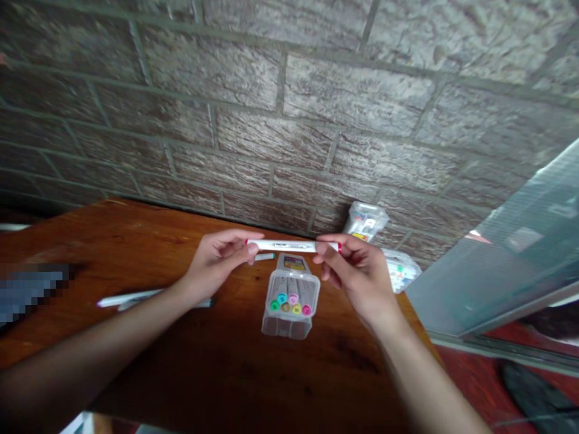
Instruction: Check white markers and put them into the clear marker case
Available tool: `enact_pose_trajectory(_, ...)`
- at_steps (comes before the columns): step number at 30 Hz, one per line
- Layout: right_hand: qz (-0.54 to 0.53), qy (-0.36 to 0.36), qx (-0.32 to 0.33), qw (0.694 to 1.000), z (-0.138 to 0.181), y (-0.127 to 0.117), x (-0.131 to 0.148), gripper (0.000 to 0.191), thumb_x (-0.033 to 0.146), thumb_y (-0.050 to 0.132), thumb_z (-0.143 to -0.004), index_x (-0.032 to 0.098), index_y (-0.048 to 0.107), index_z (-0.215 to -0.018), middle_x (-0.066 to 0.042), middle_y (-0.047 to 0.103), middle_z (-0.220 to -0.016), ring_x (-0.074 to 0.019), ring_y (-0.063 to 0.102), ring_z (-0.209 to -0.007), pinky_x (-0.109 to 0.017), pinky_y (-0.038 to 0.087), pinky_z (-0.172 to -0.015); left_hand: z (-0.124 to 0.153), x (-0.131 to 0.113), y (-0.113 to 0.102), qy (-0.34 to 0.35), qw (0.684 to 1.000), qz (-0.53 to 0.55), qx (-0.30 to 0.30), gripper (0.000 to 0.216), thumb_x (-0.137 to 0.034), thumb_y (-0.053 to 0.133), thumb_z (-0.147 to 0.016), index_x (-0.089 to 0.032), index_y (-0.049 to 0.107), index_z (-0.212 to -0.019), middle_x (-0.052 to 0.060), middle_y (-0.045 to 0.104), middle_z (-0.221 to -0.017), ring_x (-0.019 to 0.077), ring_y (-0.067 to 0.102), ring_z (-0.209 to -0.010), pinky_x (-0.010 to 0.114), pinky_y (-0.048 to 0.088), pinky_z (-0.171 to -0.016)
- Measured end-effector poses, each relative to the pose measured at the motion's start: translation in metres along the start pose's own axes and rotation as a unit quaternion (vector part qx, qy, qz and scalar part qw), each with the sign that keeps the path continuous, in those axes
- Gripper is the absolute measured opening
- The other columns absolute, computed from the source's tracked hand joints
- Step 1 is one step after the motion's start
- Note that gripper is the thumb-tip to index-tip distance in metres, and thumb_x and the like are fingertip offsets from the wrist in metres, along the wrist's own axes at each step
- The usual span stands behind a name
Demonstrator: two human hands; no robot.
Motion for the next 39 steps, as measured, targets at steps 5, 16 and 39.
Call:
enact_pose_trajectory(5, -0.030, -0.030, -0.037, 0.998, 0.028, -0.003, 0.003, 0.021, 0.038, 0.091, -0.084, 0.024, 0.085, -0.098, -0.005, 0.082, -0.077, -0.0100, 0.063, -0.047, -0.016, 0.040, -0.038, 0.008, -0.018, 0.012, 0.054, 0.998, -0.029, 0.025, 0.013, -0.019, 0.082, -0.088, -0.018, 0.084, -0.101, 0.001, 0.074, -0.073, 0.0093, 0.064, -0.062, 0.018, 0.050, -0.059)
enact_pose_trajectory(16, 0.028, -0.106, -0.004, 0.994, 0.047, 0.006, -0.009, 0.013, 0.027, 0.084, -0.092, 0.023, 0.082, -0.104, 0.000, 0.074, -0.059, -0.0101, 0.064, -0.044, -0.017, 0.045, -0.042, 0.016, -0.024, 0.023, 0.059, 0.996, -0.072, 0.014, 0.006, -0.018, 0.082, -0.088, -0.017, 0.082, -0.094, -0.001, 0.071, -0.065, 0.0081, 0.057, -0.052, 0.017, 0.040, -0.046)
enact_pose_trajectory(39, -0.064, -0.045, -0.008, 0.997, 0.047, 0.004, -0.021, 0.015, 0.031, 0.081, -0.091, 0.023, 0.082, -0.104, -0.003, 0.077, -0.066, -0.0111, 0.059, -0.039, -0.019, 0.037, -0.036, 0.028, -0.010, 0.019, -0.010, 0.999, -0.040, 0.004, 0.019, -0.033, 0.082, -0.092, -0.017, 0.082, -0.102, 0.000, 0.066, -0.061, 0.0107, 0.056, -0.051, 0.022, 0.041, -0.048)
Point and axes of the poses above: each hand's wrist, its own z-axis away from the middle knuckle, its own y-axis out of the palm, x = y × z, the point moved 6 cm from there along -z, towards the middle knuckle
